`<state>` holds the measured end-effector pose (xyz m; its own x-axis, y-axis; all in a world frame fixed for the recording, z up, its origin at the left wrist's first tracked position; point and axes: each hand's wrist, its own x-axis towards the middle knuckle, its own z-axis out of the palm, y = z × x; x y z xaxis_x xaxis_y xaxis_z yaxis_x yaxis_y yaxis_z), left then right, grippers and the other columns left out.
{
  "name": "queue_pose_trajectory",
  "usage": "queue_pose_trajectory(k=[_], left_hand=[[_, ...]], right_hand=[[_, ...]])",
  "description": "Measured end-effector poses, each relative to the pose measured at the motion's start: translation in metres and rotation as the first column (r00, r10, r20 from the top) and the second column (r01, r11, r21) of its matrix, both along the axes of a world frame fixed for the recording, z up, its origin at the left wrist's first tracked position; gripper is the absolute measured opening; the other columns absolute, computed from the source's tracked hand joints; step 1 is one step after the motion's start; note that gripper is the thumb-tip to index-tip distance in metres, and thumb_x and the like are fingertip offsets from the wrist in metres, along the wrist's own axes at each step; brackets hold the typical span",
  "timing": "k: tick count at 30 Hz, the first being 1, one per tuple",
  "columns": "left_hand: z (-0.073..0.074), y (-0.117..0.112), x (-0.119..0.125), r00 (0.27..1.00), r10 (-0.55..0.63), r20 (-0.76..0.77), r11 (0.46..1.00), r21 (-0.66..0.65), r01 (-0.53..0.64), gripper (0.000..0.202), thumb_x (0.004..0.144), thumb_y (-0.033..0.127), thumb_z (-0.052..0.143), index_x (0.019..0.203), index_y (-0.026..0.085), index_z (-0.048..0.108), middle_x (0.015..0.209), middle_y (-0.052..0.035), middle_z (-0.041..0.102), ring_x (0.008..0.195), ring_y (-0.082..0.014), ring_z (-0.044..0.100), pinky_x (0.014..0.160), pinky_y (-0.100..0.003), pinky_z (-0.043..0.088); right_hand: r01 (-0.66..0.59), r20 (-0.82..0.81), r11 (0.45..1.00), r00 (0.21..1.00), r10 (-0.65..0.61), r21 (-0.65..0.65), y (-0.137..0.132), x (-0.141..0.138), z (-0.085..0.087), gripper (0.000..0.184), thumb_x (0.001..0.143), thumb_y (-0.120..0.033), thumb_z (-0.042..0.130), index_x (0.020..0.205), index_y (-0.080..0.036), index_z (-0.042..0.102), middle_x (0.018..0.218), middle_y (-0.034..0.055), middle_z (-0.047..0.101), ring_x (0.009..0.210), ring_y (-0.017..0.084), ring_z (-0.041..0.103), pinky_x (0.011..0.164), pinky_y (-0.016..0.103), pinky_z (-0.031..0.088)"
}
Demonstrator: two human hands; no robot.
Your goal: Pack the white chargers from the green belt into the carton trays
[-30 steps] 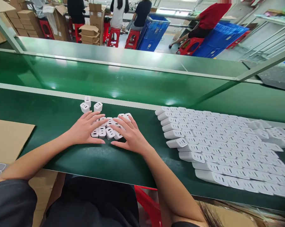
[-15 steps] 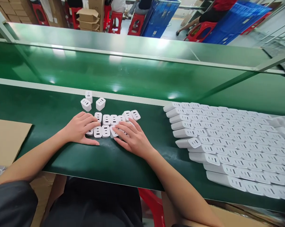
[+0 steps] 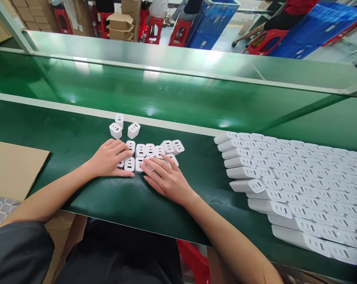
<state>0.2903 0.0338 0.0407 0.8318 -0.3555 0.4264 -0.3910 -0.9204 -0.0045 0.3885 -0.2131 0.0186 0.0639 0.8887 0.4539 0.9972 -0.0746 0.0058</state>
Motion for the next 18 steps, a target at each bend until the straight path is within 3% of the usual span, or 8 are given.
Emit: queue_pose_trajectory(k=[4,6,11,14,18], left_hand=[[0.005,0.001,-0.002,0.979,-0.158,-0.129,0.981,-0.136,0.141,0.036,0.086,0.045,0.060,0.112,0.021,0.064,0.102,-0.0063,0.070,0.098,-0.0222,0.059,0.091,-0.038,0.041],[0.007,0.001,-0.004,0.953,-0.234,-0.194,0.957,-0.216,0.191,0.038,0.084,0.032,0.059,0.120,0.022,0.060,0.105,-0.0053,0.071,0.105,-0.0225,0.058,0.098,-0.040,0.038],[0.008,-0.002,-0.005,0.929,-0.277,-0.244,0.926,-0.326,0.190,0.039,0.079,0.014,0.052,0.117,0.021,0.058,0.112,-0.0054,0.069,0.113,-0.0222,0.056,0.103,-0.040,0.037],[0.010,0.002,-0.004,0.940,-0.264,-0.216,0.924,-0.336,0.182,0.037,0.083,0.017,0.054,0.120,0.021,0.054,0.119,-0.0073,0.066,0.113,-0.0219,0.056,0.101,-0.039,0.040],[0.017,0.012,-0.003,0.954,-0.183,-0.238,0.960,-0.252,0.121,0.038,0.086,0.041,0.063,0.115,0.019,0.054,0.111,-0.0095,0.064,0.102,-0.0224,0.058,0.091,-0.036,0.045]], right_hand=[[-0.011,-0.015,0.999,1.000,0.012,0.048,-0.001,0.003,0.001,0.035,0.097,-0.024,0.057,0.132,-0.017,0.058,0.127,0.0081,0.064,0.116,0.023,0.059,0.118,0.046,0.030],[-0.012,-0.018,0.998,1.000,0.013,0.069,-0.002,0.004,0.001,0.034,0.096,-0.024,0.059,0.130,-0.017,0.059,0.125,0.0080,0.065,0.114,0.023,0.059,0.117,0.047,0.032],[-0.034,0.001,0.994,0.999,0.034,0.099,-0.002,0.005,0.002,0.029,0.097,-0.025,0.061,0.124,-0.015,0.062,0.120,0.0075,0.067,0.112,0.022,0.060,0.115,0.046,0.034],[-0.053,0.012,0.994,0.999,0.052,0.091,-0.002,0.003,0.004,0.027,0.097,-0.025,0.060,0.121,-0.015,0.063,0.120,0.0069,0.067,0.112,0.022,0.060,0.114,0.044,0.034],[-0.070,0.016,0.994,0.998,0.068,0.090,-0.002,0.002,0.005,0.025,0.097,-0.026,0.060,0.120,-0.015,0.064,0.120,0.0067,0.067,0.112,0.022,0.060,0.113,0.044,0.036]])
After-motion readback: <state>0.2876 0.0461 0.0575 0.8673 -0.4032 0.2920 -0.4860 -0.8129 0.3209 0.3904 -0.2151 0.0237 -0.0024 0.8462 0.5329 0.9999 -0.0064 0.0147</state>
